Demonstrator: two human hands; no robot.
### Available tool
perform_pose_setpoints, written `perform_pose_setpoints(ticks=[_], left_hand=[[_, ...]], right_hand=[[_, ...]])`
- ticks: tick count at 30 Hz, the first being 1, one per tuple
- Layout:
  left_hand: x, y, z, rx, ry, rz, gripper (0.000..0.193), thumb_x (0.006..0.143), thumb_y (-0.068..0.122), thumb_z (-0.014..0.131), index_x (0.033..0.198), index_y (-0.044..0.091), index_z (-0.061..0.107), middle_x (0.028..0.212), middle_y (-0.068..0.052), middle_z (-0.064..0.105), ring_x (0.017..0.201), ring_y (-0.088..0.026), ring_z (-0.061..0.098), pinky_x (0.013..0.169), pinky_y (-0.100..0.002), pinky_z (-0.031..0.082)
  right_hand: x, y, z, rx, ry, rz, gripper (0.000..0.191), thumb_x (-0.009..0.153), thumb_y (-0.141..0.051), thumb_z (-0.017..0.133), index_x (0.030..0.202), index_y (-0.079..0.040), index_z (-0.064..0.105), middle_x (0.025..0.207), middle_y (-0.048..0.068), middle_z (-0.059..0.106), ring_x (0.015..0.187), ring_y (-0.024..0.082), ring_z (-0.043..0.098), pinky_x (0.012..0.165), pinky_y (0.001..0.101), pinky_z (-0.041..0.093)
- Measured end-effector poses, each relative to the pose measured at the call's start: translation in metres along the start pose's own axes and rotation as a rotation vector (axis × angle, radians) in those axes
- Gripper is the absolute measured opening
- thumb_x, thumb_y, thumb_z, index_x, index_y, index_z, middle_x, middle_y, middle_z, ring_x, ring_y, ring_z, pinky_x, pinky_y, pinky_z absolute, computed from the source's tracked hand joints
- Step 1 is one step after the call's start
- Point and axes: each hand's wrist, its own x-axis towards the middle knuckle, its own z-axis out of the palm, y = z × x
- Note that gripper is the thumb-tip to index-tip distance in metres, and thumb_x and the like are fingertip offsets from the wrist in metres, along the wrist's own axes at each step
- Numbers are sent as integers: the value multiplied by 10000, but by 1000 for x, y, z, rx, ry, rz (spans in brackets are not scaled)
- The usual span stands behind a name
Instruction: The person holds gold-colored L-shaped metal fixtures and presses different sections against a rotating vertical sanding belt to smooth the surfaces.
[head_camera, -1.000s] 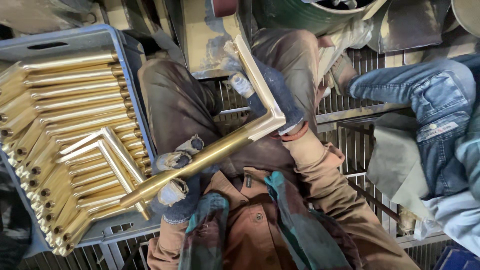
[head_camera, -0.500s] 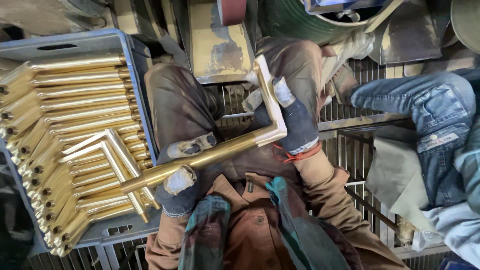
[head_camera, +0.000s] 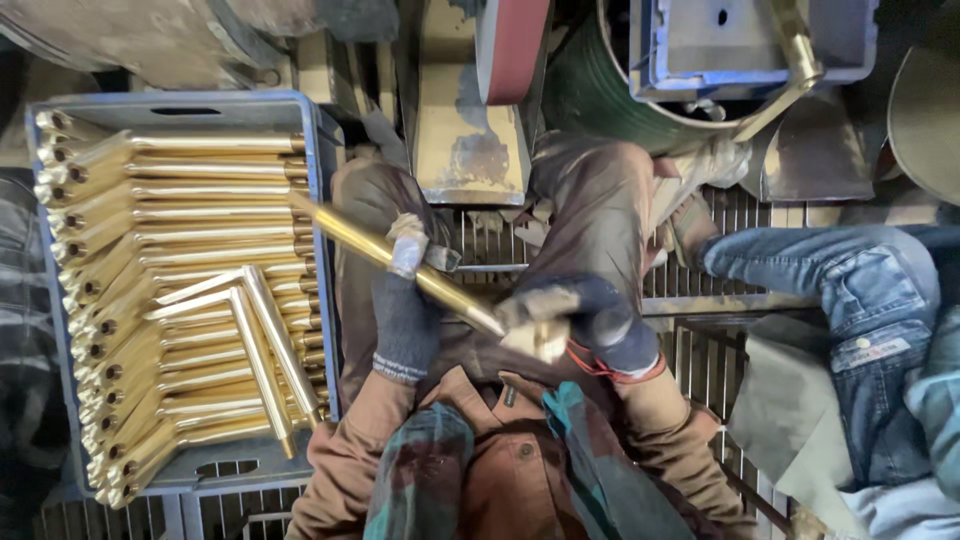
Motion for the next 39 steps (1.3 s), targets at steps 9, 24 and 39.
perform_pose_setpoints(ticks=[9,24,39], left_hand=[[16,31,63,946,-399,354,488,913,153,759,1314,-12,534,1092,-107,691,984,-212,691,861,-348,558],[-54,38,52,859,-505,991,622,792,115,841,1350,83,570,1385,-176,606,1247,-393,626,1010,-481,513],[80,102,200,1344,-586,1465,405,800,117,740,1192,157,644,1290,-65,660,802,-278,677,709,-428,549]], right_hand=[[28,59,12,-383,-16,310,361,953,-190,741,1185,0,540,1036,152,692,933,238,679,788,358,571],[130,-90,67,-30,661,84,284,979,-114,703,1241,-28,636,973,11,661,818,90,634,680,259,540],[346,-154,-192,685,328,-250,346,1080,-404,592,933,-97,532,759,29,472,662,195,453,633,357,374]])
